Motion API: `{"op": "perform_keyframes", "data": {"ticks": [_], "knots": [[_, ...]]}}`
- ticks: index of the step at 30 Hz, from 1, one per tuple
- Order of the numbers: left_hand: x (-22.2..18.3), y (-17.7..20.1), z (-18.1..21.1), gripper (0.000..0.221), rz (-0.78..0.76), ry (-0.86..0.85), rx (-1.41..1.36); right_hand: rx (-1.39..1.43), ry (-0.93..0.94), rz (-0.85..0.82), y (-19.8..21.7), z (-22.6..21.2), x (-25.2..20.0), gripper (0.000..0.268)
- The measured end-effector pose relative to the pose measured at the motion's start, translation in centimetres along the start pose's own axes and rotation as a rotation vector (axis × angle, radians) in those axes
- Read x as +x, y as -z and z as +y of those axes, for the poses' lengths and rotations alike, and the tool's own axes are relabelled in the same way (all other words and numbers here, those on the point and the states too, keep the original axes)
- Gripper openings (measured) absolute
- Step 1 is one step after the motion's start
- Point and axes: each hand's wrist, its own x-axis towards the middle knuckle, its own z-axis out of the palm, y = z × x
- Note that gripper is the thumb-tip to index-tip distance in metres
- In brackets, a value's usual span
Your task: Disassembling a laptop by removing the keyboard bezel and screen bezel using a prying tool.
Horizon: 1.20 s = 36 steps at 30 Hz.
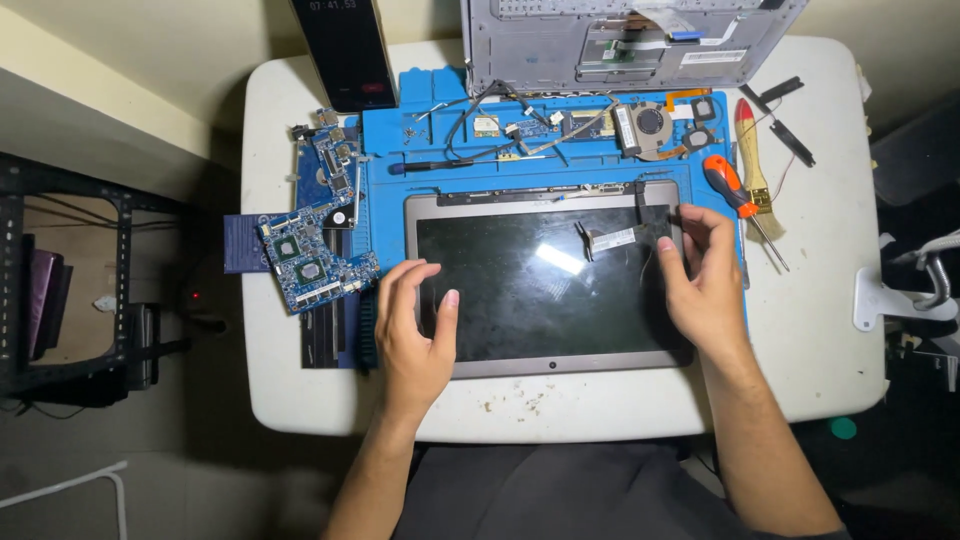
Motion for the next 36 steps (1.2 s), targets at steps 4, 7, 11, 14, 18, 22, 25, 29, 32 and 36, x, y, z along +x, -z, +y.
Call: {"op": "perform_keyframes", "data": {"ticks": [4,7,11,14,18,22,25,29,32,36], "knots": [[0.0,0.7,0.9,0.025,0.014,-0.012,-0.046,0.061,-0.057,0.036,0.0,2.4,-0.4,0.035],[-0.6,0.8,0.7,0.022,0.022,0.015,-0.080,0.182,-0.120,0.089,0.3,3.4,-0.7,0.035],[-1.4,0.3,-0.9,0.022,0.082,0.080,-0.272,0.233,-0.132,0.106,0.7,3.6,-0.9,0.044],[-1.8,-0.1,-1.3,0.018,0.128,0.094,-0.360,0.240,-0.137,0.097,0.7,4.0,-0.5,0.052],[-1.7,-0.2,0.0,0.008,0.212,0.141,-0.340,0.390,-0.300,0.049,1.1,1.7,0.8,0.048],[-1.5,-0.3,-0.8,0.009,0.235,0.091,-0.390,0.370,-0.206,0.054,1.3,1.0,1.7,0.048],[-1.2,-0.5,-1.5,0.009,0.286,0.037,-0.390,0.359,-0.258,0.055,1.7,-0.5,2.2,0.051],[-1.2,-0.4,-2.2,0.028,0.263,0.265,-0.488,0.276,-0.223,0.019,2.0,-1.1,2.3,0.055],[-1.0,-0.6,-2.2,0.031,0.248,0.357,-0.470,0.202,-0.171,0.013,2.1,-0.5,2.6,0.045],[-0.9,-0.8,-2.6,0.027,0.298,0.344,-0.483,0.235,-0.106,0.016,1.8,0.9,2.6,0.027]]}}
